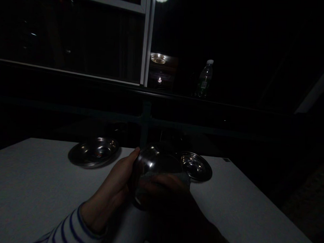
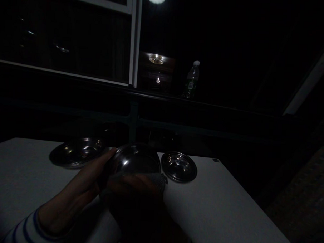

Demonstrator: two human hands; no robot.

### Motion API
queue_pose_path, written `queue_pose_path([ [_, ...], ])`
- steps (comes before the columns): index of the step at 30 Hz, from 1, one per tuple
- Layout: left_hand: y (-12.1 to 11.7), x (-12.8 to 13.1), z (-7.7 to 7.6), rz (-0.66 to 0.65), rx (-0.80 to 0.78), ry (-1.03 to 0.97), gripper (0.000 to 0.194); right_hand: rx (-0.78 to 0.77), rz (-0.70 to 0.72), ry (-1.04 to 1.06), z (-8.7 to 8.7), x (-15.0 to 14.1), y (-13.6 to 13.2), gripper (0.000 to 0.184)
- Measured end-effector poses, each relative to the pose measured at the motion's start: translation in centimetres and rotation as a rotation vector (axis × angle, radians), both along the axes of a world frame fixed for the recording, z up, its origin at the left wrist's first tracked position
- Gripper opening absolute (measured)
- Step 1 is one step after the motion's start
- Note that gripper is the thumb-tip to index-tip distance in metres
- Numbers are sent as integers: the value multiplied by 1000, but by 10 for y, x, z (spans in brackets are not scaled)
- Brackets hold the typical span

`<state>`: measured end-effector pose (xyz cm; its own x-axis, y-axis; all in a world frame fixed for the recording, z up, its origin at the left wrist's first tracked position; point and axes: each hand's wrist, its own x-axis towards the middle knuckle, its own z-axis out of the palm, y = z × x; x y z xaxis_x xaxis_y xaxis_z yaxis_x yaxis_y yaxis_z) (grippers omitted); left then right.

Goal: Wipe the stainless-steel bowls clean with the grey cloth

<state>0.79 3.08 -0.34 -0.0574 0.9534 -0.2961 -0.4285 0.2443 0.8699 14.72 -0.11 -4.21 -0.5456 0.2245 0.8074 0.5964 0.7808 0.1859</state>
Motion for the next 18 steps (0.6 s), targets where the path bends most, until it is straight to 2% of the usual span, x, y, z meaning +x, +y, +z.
queue_pose_path([
  [5, 0, 1, -3, -79, 32, 35, 26, 57, -15, -46, 2, 1, -4, 19],
  [9, -2, 5, -5, -113, 51, 72, 30, 101, -96, -26, 11, 10, 1, 22],
  [14, -3, 6, -2, -102, 44, 29, 25, -17, -208, 17, 16, 28, 9, 25],
  [18, -2, -1, 4, -30, 30, -31, 21, -103, -151, 102, 23, 43, 13, 22],
])
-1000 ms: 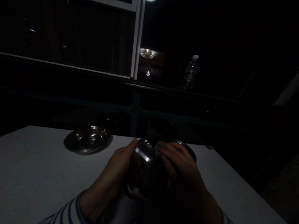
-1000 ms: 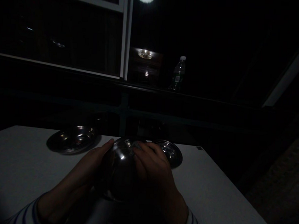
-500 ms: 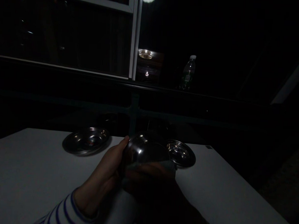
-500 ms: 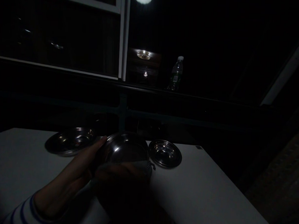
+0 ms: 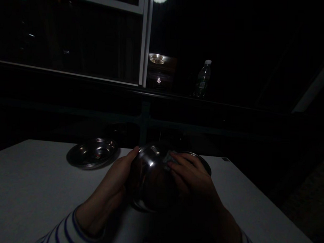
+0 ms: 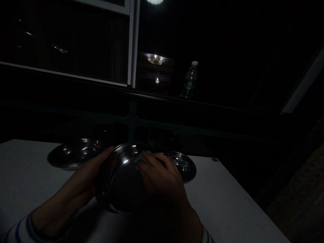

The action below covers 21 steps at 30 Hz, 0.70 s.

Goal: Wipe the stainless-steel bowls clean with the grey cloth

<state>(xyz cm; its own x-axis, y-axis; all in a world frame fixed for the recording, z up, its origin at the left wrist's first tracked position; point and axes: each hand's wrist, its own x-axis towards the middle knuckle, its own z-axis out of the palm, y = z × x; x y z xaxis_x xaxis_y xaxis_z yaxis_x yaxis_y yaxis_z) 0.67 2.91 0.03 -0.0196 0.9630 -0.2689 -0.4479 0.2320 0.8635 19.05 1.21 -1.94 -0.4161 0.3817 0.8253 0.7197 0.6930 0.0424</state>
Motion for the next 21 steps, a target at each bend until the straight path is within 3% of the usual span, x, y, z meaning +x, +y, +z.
queue_pose_path([
  [7, -1, -10, 15, 81, 23, -97, 18, 7, 57, 109, 4, 9, 2, 20],
  [11, -1, -7, 13, 83, 20, -68, 18, 2, 61, 114, 3, 9, 2, 19],
  [16, 1, 2, -3, -56, 39, 20, 20, -1, 58, 30, 4, 6, -2, 22],
  [21, -2, 9, -11, -179, 105, 185, 33, 34, 25, -178, 3, -14, -10, 26],
])
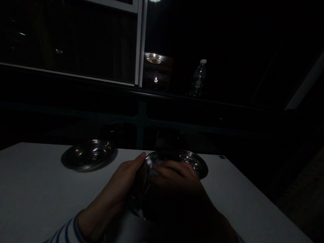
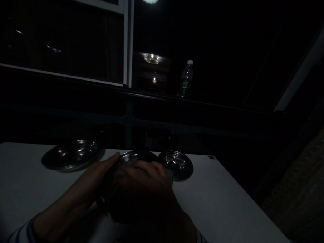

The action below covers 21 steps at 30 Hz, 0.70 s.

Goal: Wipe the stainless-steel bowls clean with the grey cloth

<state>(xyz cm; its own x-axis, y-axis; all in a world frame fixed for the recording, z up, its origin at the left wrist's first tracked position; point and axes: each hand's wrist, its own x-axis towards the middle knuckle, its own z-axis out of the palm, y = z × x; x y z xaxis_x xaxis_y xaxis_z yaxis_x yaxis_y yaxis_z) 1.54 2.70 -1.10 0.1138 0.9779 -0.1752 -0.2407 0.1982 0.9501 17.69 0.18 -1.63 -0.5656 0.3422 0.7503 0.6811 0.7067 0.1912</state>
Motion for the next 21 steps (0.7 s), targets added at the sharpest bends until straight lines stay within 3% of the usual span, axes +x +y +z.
queue_pose_path([
  [5, -3, -1, 6, 56, 18, 27, 32, 43, 27, 27, 0, -2, 2, 27],
  [13, 3, -14, 10, 114, 18, -76, 24, -137, 119, 389, 1, 28, 17, 22],
  [21, -2, -1, 5, 32, 9, 16, 33, -11, 42, 127, -5, 3, 9, 25],
])
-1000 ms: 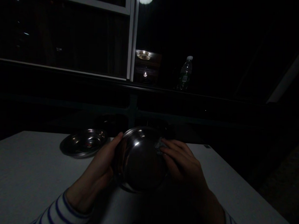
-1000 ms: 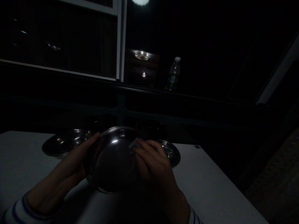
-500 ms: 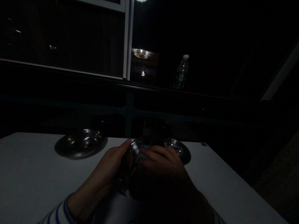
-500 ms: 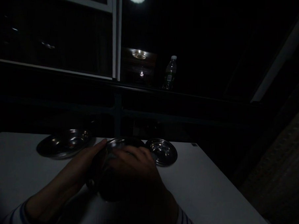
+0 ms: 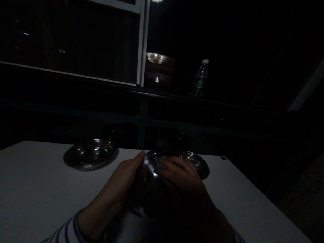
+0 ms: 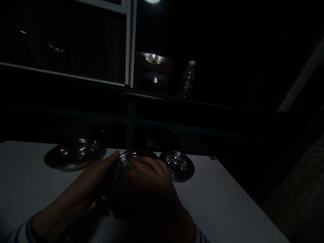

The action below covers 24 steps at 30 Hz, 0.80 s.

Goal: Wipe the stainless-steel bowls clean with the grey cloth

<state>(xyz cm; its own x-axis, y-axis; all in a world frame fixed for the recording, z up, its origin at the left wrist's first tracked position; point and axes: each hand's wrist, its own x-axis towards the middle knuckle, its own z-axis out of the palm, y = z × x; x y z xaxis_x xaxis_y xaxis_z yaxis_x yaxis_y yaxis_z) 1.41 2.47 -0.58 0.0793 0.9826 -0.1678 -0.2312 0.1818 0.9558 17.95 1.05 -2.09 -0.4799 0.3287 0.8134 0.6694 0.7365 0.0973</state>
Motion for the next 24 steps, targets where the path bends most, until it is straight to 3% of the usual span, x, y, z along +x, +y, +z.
queue_pose_path([
  [3, 0, 0, -2, 28, -8, 25, 32, 98, -20, -88, -7, -15, -2, 26],
  [7, 3, -6, -2, 58, 15, 35, 34, 144, 66, -177, -23, -31, -7, 19],
  [14, 6, -14, 11, 177, -97, -148, 21, -18, 40, -388, -49, -50, -11, 13],
  [17, 6, -12, 9, 143, -95, -111, 24, -13, 3, -378, -44, -48, -15, 16],
  [21, 6, -9, 4, 27, -54, 5, 34, 87, 30, -295, -31, -41, -18, 20],
  [24, 6, -8, 4, 13, -19, 86, 37, 156, 40, -203, -23, -36, -13, 21],
])
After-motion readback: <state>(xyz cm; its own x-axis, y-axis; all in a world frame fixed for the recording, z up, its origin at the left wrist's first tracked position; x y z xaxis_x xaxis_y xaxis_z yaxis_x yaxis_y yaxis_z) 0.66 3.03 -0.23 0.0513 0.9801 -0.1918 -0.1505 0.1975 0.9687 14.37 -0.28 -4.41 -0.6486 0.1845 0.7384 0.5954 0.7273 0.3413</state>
